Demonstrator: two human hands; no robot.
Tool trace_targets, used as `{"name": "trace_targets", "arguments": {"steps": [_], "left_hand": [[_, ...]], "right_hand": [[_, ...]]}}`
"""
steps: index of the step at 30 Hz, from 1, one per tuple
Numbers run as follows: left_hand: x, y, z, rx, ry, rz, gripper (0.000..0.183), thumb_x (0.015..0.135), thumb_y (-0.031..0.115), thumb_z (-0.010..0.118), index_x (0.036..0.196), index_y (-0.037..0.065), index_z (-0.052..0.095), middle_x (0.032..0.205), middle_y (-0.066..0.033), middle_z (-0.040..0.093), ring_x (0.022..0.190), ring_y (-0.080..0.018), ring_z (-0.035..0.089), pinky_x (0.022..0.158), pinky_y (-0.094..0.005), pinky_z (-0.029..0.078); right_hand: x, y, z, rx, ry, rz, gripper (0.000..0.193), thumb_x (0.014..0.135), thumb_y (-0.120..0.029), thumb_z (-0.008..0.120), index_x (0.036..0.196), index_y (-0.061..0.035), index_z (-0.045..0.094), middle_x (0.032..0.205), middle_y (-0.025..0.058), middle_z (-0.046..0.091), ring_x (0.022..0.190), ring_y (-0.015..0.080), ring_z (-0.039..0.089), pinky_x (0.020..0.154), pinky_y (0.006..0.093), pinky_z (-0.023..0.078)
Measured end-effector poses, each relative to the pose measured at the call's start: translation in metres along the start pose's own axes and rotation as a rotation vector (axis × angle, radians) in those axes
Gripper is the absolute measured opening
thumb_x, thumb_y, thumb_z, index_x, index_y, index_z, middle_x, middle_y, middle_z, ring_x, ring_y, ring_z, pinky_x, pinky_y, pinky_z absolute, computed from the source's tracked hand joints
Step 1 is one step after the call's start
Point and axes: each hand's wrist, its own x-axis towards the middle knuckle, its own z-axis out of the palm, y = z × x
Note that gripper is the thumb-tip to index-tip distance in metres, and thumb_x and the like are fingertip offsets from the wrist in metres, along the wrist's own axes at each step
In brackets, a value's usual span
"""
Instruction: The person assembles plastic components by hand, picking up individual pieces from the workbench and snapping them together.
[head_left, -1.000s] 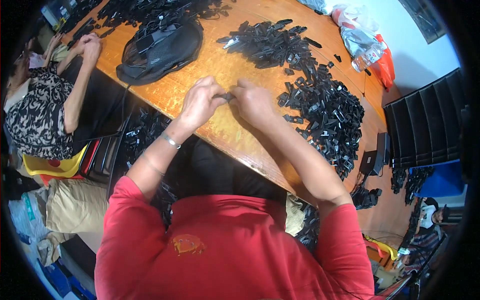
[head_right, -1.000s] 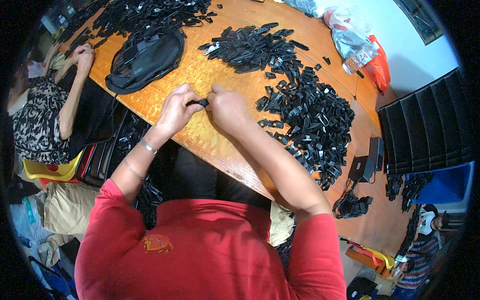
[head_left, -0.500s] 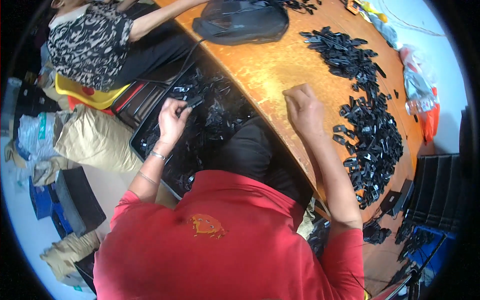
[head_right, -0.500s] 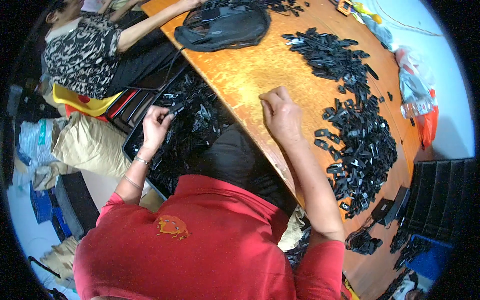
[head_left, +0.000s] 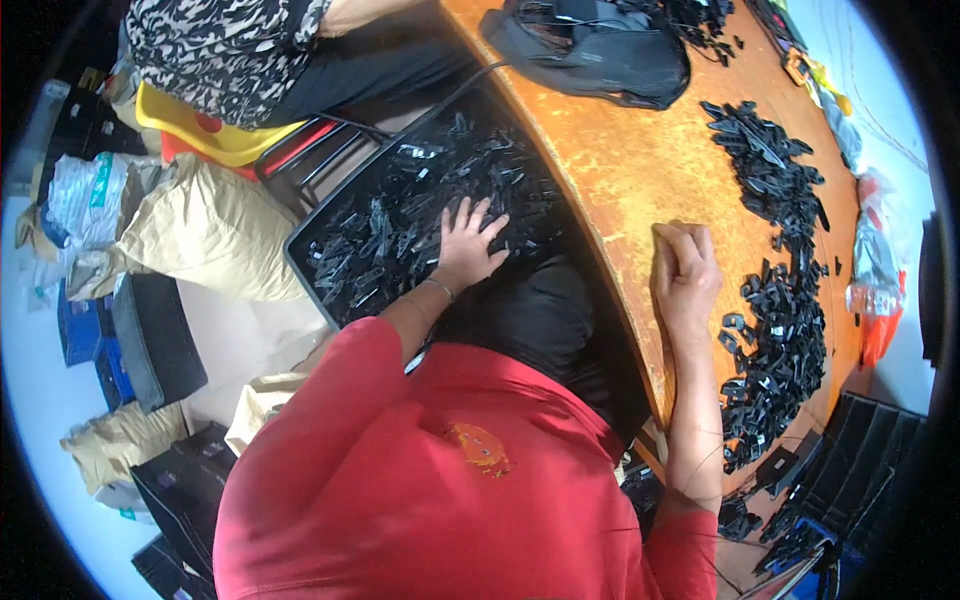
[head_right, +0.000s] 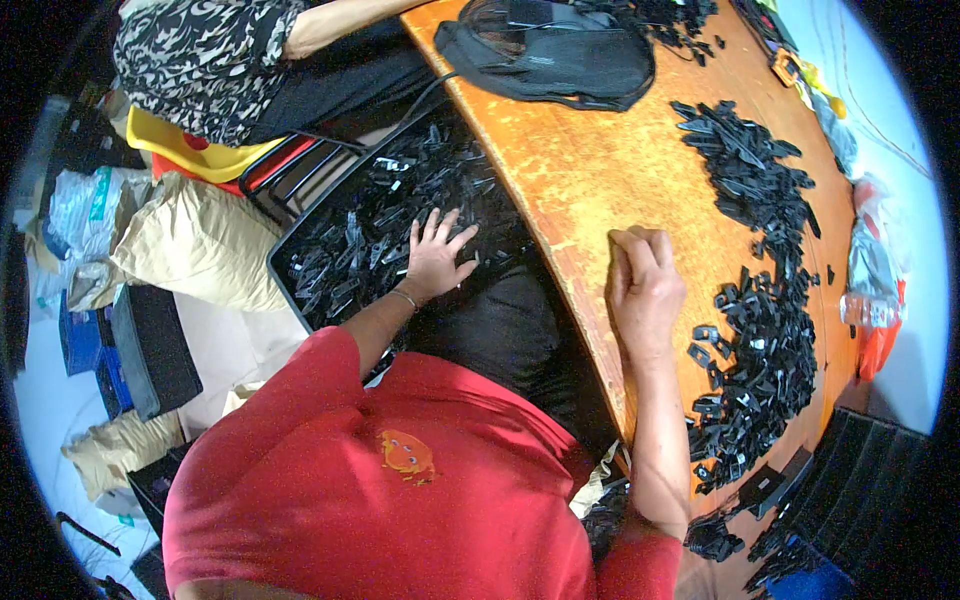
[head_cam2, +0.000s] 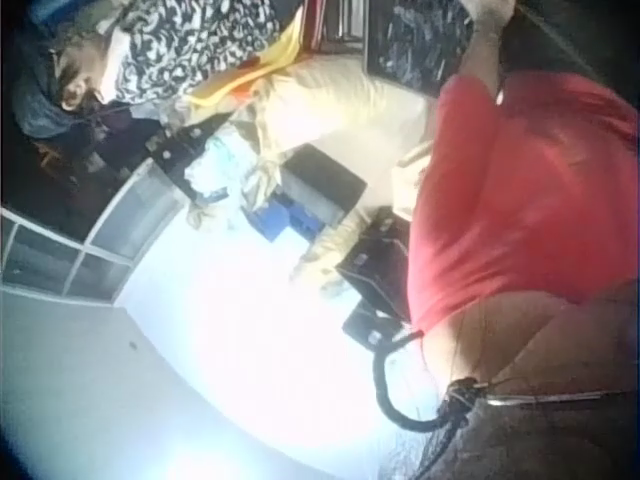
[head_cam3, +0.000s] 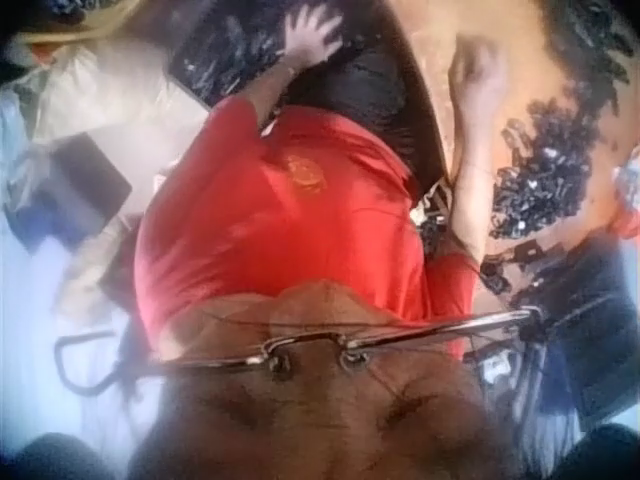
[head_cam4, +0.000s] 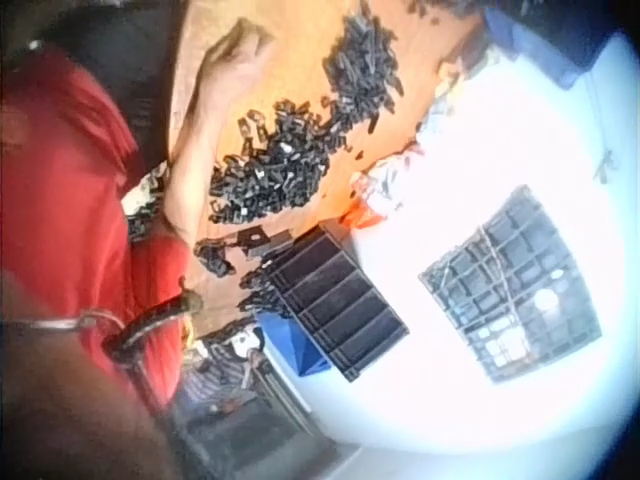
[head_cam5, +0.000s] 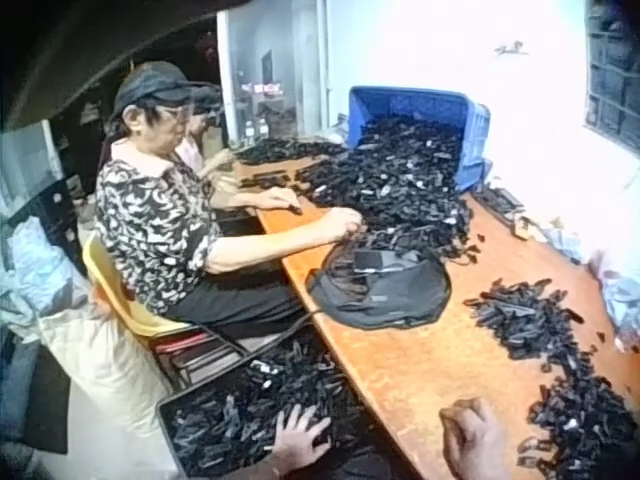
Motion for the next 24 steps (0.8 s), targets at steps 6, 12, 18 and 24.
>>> {"name": "trace_targets", "arguments": {"steps": [6,12,18,24], "left_hand": [[-0.02,-0.048,-0.015,0.015,0.001,-0.11,0.055,0.088,0.042,0.084,0.142,0.031,0.072,0.164,-0.0093,0.052,0.16,-0.043,0.037,0.128,-0.0778,0.019],[-0.054,-0.101,-0.029,0.089,-0.05,-0.13,0.046,0.092,0.038,0.08,0.137,0.03,0.076,0.173,-0.0055,0.043,0.162,-0.0386,0.035,0.128,-0.0787,0.019],[-0.072,-0.142,-0.043,0.086,-0.045,-0.078,0.045,0.094,0.043,0.077,0.137,0.031,0.076,0.173,-0.0033,0.044,0.163,-0.039,0.034,0.128,-0.0782,0.019],[-0.091,-0.195,-0.054,0.063,-0.041,-0.142,0.055,0.09,0.044,0.079,0.143,0.032,0.073,0.178,-0.01,0.034,0.163,-0.0471,0.03,0.129,-0.075,0.025]], "right_hand": [[0.004,-0.002,0.002,-0.008,-0.022,-0.008,0.014,0.098,-0.001,0.077,0.11,-0.0067,0.08,0.106,0.0137,0.073,0.094,0.0331,0.076,0.078,0.0396,0.06],[0.003,-0.002,0.007,-0.044,-0.025,-0.028,0.015,0.099,0.001,0.076,0.111,-0.0072,0.079,0.106,0.0138,0.072,0.095,0.0325,0.076,0.079,0.0397,0.06],[-0.004,0.003,0.007,-0.078,-0.018,-0.017,0.015,0.099,-0.001,0.076,0.112,-0.0088,0.08,0.105,0.0134,0.072,0.095,0.0328,0.075,0.079,0.0406,0.06],[-0.003,0.0,0.005,-0.082,-0.013,-0.051,0.015,0.099,0.0,0.075,0.112,-0.0075,0.079,0.107,0.0143,0.073,0.098,0.0329,0.075,0.081,0.0406,0.06]]}}
